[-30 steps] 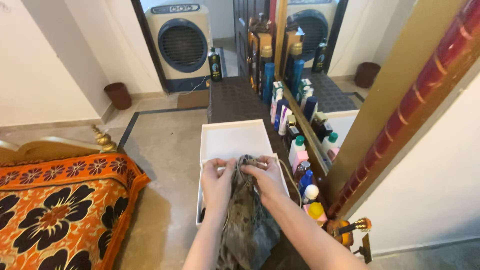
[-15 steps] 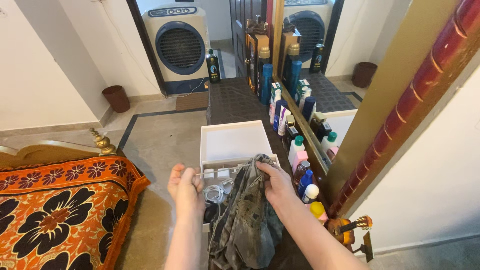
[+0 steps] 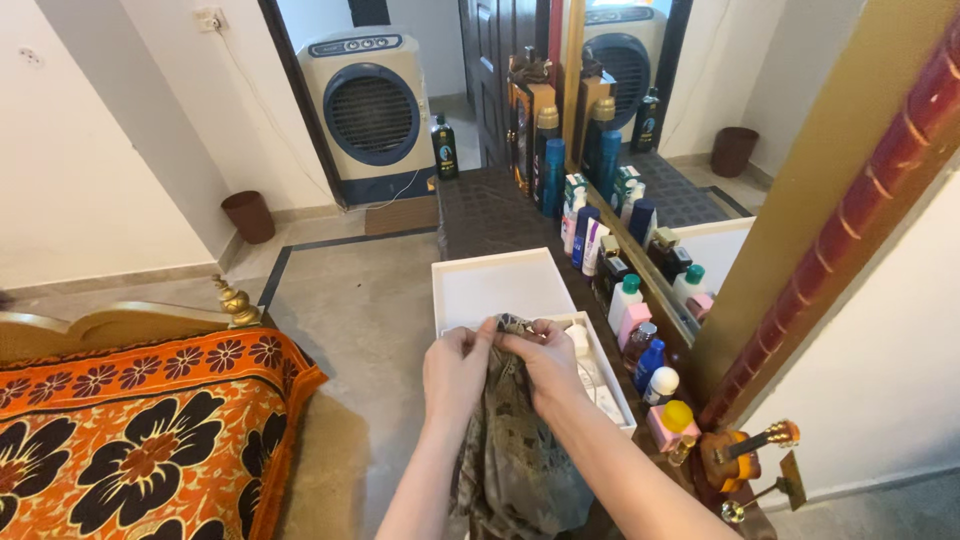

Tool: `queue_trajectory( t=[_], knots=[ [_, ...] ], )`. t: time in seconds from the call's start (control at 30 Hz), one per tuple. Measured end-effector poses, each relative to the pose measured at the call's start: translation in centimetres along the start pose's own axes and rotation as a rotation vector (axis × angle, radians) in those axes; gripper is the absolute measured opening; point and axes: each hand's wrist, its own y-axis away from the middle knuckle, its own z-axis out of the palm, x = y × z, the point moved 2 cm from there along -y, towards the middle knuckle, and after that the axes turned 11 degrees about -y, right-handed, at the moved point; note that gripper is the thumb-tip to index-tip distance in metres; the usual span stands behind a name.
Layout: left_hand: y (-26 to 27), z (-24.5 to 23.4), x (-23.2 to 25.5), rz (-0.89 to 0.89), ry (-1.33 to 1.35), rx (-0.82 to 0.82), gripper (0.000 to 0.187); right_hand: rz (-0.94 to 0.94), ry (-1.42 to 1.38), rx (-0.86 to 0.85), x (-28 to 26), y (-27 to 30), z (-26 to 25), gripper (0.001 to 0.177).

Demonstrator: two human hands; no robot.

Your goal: The person organizes white charging cables and adapters in a drawer. They remove tangled cables, untangle them, coil them neatly, and place them back into the drawer. The person also unplugs a charger from a wall socket, coils its cable, and returns it to the drawer.

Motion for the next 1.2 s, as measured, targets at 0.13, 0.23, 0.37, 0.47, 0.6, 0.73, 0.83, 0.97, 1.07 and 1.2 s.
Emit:
queue_trajectory(
  t=[0.13,0.23,0.37,0.47,0.6,0.73,0.83,0.97,1.07,1.2],
  knots=[
    [1.1,-2.4,-1.0,0.061,0.223,0.089,0.046,0.090,-0.108,0.047,0.8,2.6,1.6,0.026],
    [0.4,-3.1,-4.1,-0.034,0.412,0.068,0.043,0.025,-0.163,0.083,0.5,3.1,1.3,0.030],
    [-0.5,-2.8,-7.4,0.034,0.670,-0.125,0.036,-0.008,-0.167,0.125,0.5,2.9,-0.1,0.029],
    [0.1,-3.5,-8.6,0.173,0.654,-0.372,0.034,-0.076,-0.193,0.193,0.7,2.6,-1.2,0.032],
    [1.1,-5.3,-8.7,0.158,0.657,-0.613,0.041,-0.148,-0.174,0.238,0.5,2.9,-1.8,0.033],
    [1.7,-7.4,-8.7,0.052,0.485,-0.752,0.043,-0.127,-0.117,0.228,0.1,4.4,-0.5,0.029],
    [1.9,-5.3,-8.4,-0.026,0.507,-1.007,0.050,-0.207,-0.051,0.175,1.5,5.8,0.7,0.034],
    [1.9,-2.2,-8.0,-0.022,0.483,-0.642,0.058,-0.232,0.035,0.064,3.6,7.4,1.4,0.041],
    [3.0,-2.5,-7.0,0.097,0.271,-0.267,0.063,-0.299,0.139,0.111,3.9,7.9,0.9,0.040],
    [4.1,-3.7,-6.2,0.283,0.325,-0.346,0.049,-0.404,0.125,0.118,3.3,8.1,0.9,0.040]
  ],
)
